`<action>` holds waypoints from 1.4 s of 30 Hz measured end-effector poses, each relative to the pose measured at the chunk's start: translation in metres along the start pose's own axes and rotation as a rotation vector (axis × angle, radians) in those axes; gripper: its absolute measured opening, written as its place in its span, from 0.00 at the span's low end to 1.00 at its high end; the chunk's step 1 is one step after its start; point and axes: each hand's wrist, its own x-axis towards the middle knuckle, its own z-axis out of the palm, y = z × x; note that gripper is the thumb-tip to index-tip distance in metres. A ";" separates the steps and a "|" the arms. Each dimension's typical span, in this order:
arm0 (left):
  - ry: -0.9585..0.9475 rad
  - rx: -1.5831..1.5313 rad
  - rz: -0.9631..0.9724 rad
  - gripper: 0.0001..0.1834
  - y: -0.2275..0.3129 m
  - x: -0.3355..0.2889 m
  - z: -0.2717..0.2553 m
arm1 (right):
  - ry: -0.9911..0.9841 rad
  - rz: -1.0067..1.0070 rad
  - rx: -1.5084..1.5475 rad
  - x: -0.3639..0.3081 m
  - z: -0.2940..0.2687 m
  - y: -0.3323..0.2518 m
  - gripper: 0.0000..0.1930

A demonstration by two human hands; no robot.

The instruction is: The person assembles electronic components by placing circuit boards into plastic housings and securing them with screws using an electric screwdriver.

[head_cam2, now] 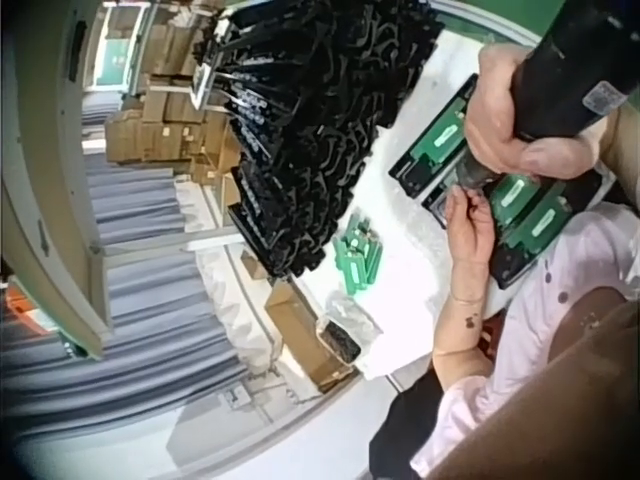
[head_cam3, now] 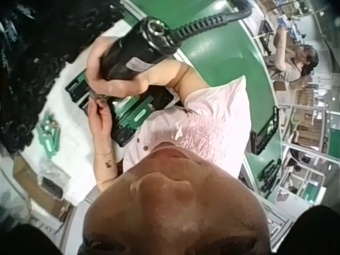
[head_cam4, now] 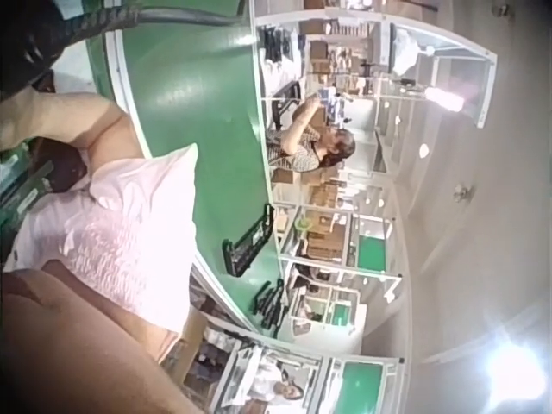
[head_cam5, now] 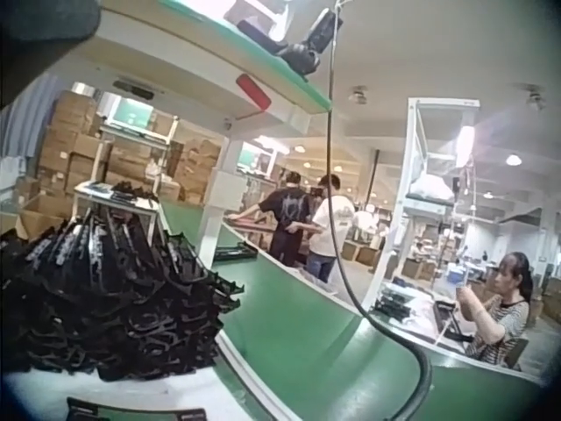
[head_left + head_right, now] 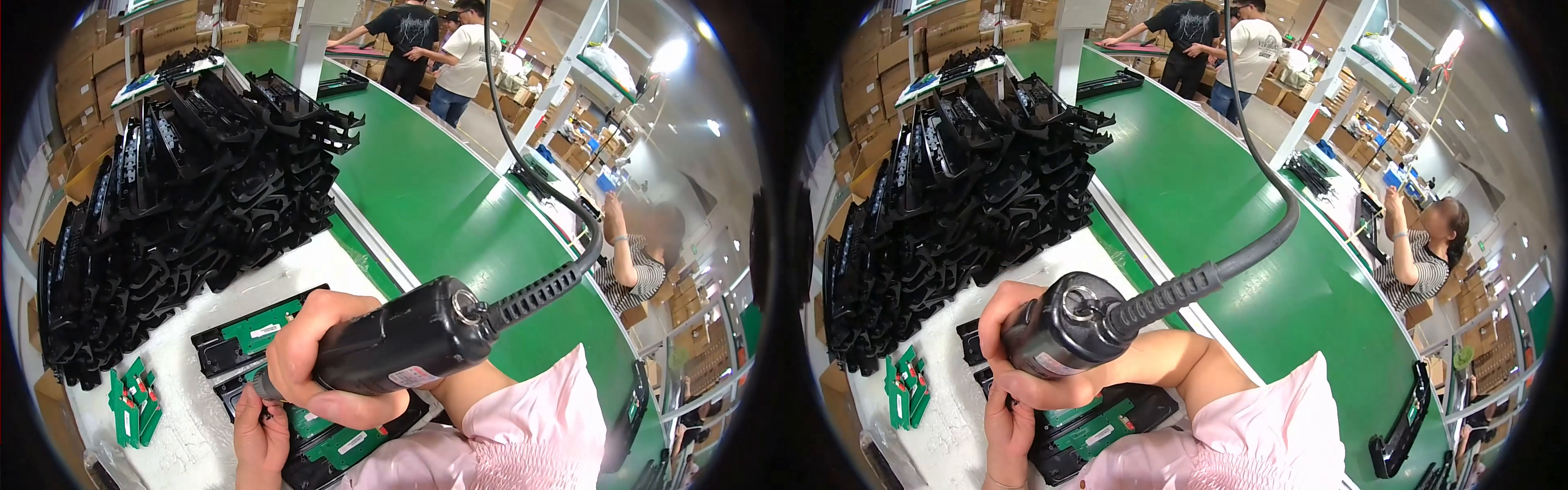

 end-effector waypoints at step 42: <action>-0.035 0.243 -0.192 0.08 0.000 -0.009 0.002 | 0.467 0.100 -0.268 0.023 -0.055 0.077 0.10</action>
